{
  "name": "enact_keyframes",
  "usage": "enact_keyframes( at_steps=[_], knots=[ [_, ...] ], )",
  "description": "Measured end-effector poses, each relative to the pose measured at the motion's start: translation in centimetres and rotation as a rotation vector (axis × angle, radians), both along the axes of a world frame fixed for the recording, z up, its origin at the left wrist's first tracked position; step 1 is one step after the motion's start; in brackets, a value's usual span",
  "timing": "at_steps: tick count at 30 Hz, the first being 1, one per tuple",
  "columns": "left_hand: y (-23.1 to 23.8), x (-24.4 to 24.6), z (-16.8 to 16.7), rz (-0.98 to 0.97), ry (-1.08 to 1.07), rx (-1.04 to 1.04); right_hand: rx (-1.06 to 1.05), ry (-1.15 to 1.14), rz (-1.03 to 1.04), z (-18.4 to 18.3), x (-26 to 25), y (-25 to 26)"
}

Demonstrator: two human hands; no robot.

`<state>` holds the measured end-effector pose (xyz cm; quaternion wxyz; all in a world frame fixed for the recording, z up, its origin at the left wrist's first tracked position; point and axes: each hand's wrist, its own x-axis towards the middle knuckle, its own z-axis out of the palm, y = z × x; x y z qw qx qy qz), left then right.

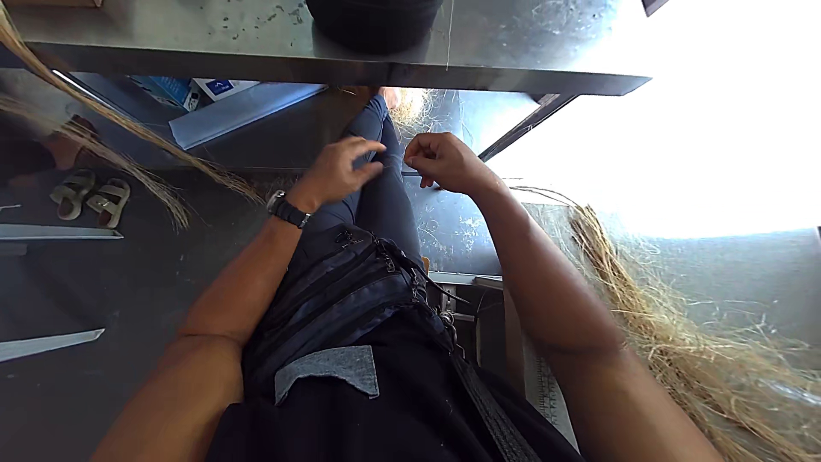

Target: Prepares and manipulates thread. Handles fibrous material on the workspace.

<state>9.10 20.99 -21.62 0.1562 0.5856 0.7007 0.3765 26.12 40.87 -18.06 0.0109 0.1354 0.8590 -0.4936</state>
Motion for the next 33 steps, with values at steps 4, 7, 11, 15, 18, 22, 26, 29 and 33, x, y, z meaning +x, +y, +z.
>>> enact_keyframes(
  at_steps=[4, 7, 11, 15, 18, 22, 26, 29, 33],
  knots=[
    [0.6, 1.5, -0.3, -0.171, -0.180, -0.026, 0.019, 0.029, 0.020, 0.6, 0.3, 0.5],
    [-1.3, -0.6, -0.4, -0.085, -0.270, -0.002, 0.183, -0.012, -0.081, 0.8, 1.1, 2.7],
    [-7.0, -6.1, -2.7, 0.153, -0.138, -0.107, 0.254, -0.144, -0.401, 0.7, 2.5, 6.0],
    [-15.1, -10.6, -6.6, 0.475, -0.271, -0.201, 0.152, -0.138, -0.608, -0.2, 2.9, 7.4],
    [-21.0, -12.0, -8.0, 0.721, -0.408, -0.223, 0.167, -0.174, -0.613, -0.3, 2.7, 7.2],
    [-27.5, -12.9, -9.6, 0.962, -0.508, -0.293, 0.186, -0.192, -0.613, -0.5, 2.7, 6.9],
    [-32.1, -13.2, -11.2, 1.155, -0.599, -0.298, 0.160, -0.220, -0.703, -0.5, 3.2, 6.9],
    [-34.8, -13.1, -12.0, 1.253, -0.601, -0.300, 0.107, -0.198, -0.798, -0.3, 3.5, 7.1],
    [-38.1, -13.0, -12.8, 1.349, -0.604, -0.323, 0.023, -0.150, -0.913, -0.1, 3.8, 7.2]
  ],
)
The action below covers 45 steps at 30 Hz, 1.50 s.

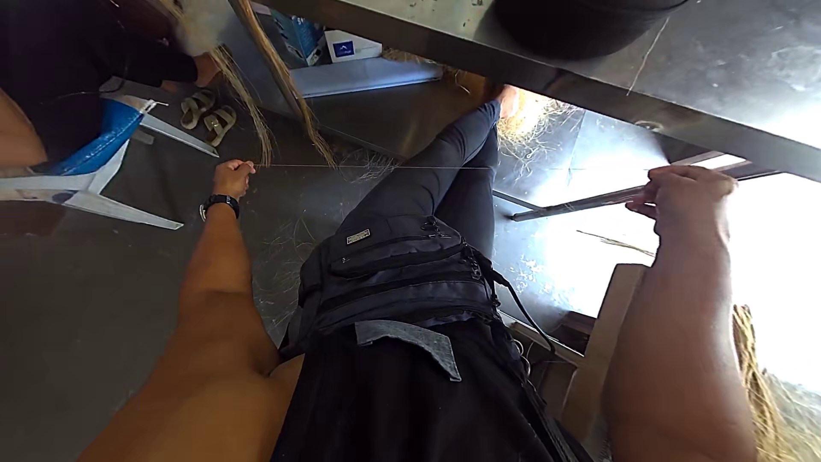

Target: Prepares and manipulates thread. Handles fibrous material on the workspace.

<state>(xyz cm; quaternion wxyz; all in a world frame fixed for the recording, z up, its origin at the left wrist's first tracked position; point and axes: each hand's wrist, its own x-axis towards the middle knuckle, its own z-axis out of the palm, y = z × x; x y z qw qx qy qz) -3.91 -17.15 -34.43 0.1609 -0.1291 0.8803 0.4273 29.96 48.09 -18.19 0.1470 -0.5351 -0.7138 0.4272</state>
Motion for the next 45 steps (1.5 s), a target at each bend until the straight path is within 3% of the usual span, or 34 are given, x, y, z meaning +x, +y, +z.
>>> enact_keyframes(
  at_steps=[4, 8, 12, 16, 21, 27, 36, 45],
  knots=[
    [-1.5, 0.3, 0.0, 0.080, 0.007, -0.202, 0.004, 0.132, 0.028, -0.5, -0.3, 0.0],
    [0.0, -0.1, 2.0, 0.030, 0.097, -0.439, -0.100, 0.190, 0.282, 0.1, -1.0, -1.8],
    [6.0, -1.0, 5.0, -0.116, 0.222, -0.330, -0.174, 0.161, 0.540, 1.1, -1.9, -5.1],
    [16.8, 0.3, 8.3, -0.492, 0.246, 0.003, -0.194, 0.206, 0.794, 1.5, -2.8, -8.0],
    [30.4, 6.6, 12.9, -1.086, 0.368, 0.300, -0.231, 0.281, 1.032, 1.1, -3.4, -8.9],
    [38.8, 13.1, 15.1, -1.494, 0.502, 0.369, -0.255, 0.295, 1.038, 1.2, -3.3, -8.5],
    [38.5, 15.3, 14.8, -1.503, 0.337, 0.448, -0.213, 0.261, 1.121, 1.3, -3.7, -8.3],
    [37.8, 15.5, 13.4, -1.322, 0.293, 0.523, -0.149, 0.274, 0.958, 0.9, -3.7, -7.7]
  ],
)
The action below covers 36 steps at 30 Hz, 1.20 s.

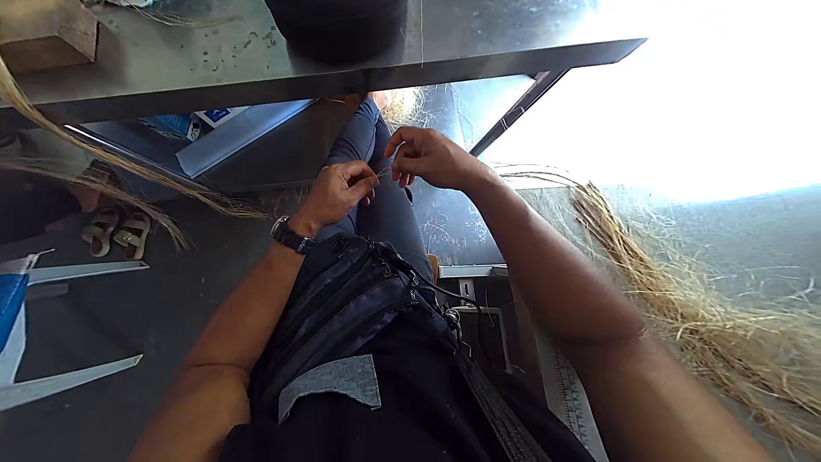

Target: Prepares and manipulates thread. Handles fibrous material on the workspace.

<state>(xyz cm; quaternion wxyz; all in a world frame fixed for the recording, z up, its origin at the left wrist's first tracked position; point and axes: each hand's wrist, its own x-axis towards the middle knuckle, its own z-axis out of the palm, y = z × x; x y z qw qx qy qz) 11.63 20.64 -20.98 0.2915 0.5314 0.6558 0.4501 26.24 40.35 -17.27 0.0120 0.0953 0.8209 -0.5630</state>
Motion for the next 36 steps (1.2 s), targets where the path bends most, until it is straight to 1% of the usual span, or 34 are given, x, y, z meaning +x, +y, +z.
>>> enact_keyframes(
  at_steps=[5, 12, 21, 26, 30, 36],
  knots=[
    [-0.1, 0.3, -0.3, 0.049, -0.036, 0.057, 0.028, -0.028, -0.054, -0.1, 0.0, 0.0],
    [0.1, 0.7, -0.4, 0.082, -0.039, 0.058, 0.078, -0.036, -0.002, -0.1, -0.1, -0.2],
    [0.3, 1.1, -0.4, 0.048, -0.096, 0.051, 0.072, -0.026, 0.027, -0.3, -0.1, -0.2],
    [0.4, 1.2, -0.5, 0.055, -0.134, 0.053, -0.006, 0.014, 0.005, -0.2, -0.1, -0.3],
    [0.5, 1.3, -0.4, 0.118, -0.172, 0.080, -0.082, 0.027, -0.066, 0.0, 0.0, -0.3],
    [0.5, 1.6, -0.5, 0.188, -0.182, 0.136, -0.056, -0.005, -0.002, -0.2, -0.2, -0.4]
  ],
)
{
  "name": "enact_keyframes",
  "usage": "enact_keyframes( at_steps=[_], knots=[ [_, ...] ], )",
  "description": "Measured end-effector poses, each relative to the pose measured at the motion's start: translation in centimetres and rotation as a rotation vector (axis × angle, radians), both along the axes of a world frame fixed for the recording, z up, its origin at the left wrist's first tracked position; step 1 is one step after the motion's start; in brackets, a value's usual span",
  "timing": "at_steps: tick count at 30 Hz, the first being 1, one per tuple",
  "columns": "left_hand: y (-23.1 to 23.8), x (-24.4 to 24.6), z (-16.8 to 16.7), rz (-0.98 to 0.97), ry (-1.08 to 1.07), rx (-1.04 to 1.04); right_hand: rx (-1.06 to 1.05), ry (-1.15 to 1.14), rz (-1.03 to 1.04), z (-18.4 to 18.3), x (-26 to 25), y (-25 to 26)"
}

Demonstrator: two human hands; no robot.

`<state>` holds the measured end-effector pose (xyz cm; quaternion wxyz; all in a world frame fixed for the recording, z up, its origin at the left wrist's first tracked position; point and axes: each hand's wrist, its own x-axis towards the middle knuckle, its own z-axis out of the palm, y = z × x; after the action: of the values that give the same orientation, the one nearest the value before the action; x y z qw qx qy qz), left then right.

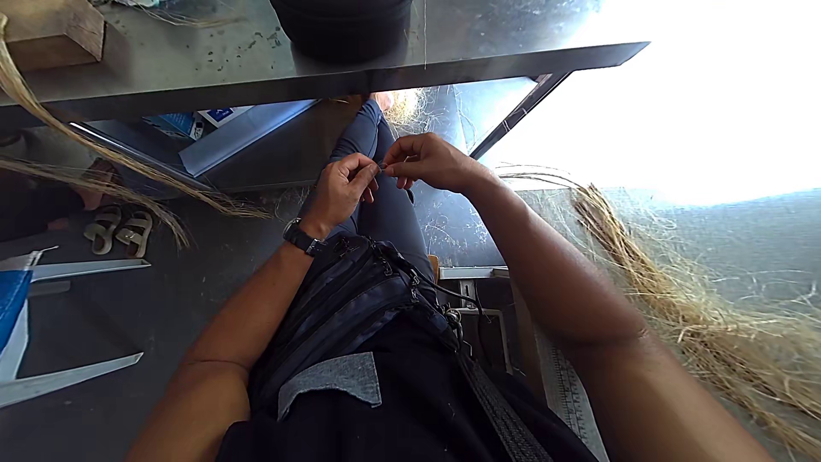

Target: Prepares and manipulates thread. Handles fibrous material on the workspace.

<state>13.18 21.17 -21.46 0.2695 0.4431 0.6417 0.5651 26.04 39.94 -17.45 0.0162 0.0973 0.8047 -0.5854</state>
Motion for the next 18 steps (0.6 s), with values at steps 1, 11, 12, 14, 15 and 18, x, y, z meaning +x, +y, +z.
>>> enact_keyframes(
  at_steps=[1, 11, 12, 14, 15, 18],
  knots=[
    [0.01, 0.06, 0.00, 0.001, -0.002, 0.002, 0.008, -0.003, 0.001, 0.00, -0.02, -0.05],
    [0.36, 0.24, 0.08, -0.037, -0.040, 0.051, 0.171, -0.002, 0.037, -0.01, -0.04, 0.04],
    [0.38, 0.23, 0.10, -0.041, -0.051, 0.050, 0.178, -0.001, 0.042, -0.01, -0.07, 0.01],
    [0.38, 0.29, 0.13, -0.047, -0.099, 0.043, 0.180, 0.007, 0.042, -0.08, -0.05, 0.05],
    [0.37, 0.29, 0.09, -0.053, -0.134, 0.042, 0.182, 0.010, 0.043, -0.08, -0.01, 0.11],
    [0.22, 0.15, -0.12, -0.043, -0.230, 0.046, 0.182, -0.008, 0.045, -0.04, 0.00, 0.14]
  ],
)
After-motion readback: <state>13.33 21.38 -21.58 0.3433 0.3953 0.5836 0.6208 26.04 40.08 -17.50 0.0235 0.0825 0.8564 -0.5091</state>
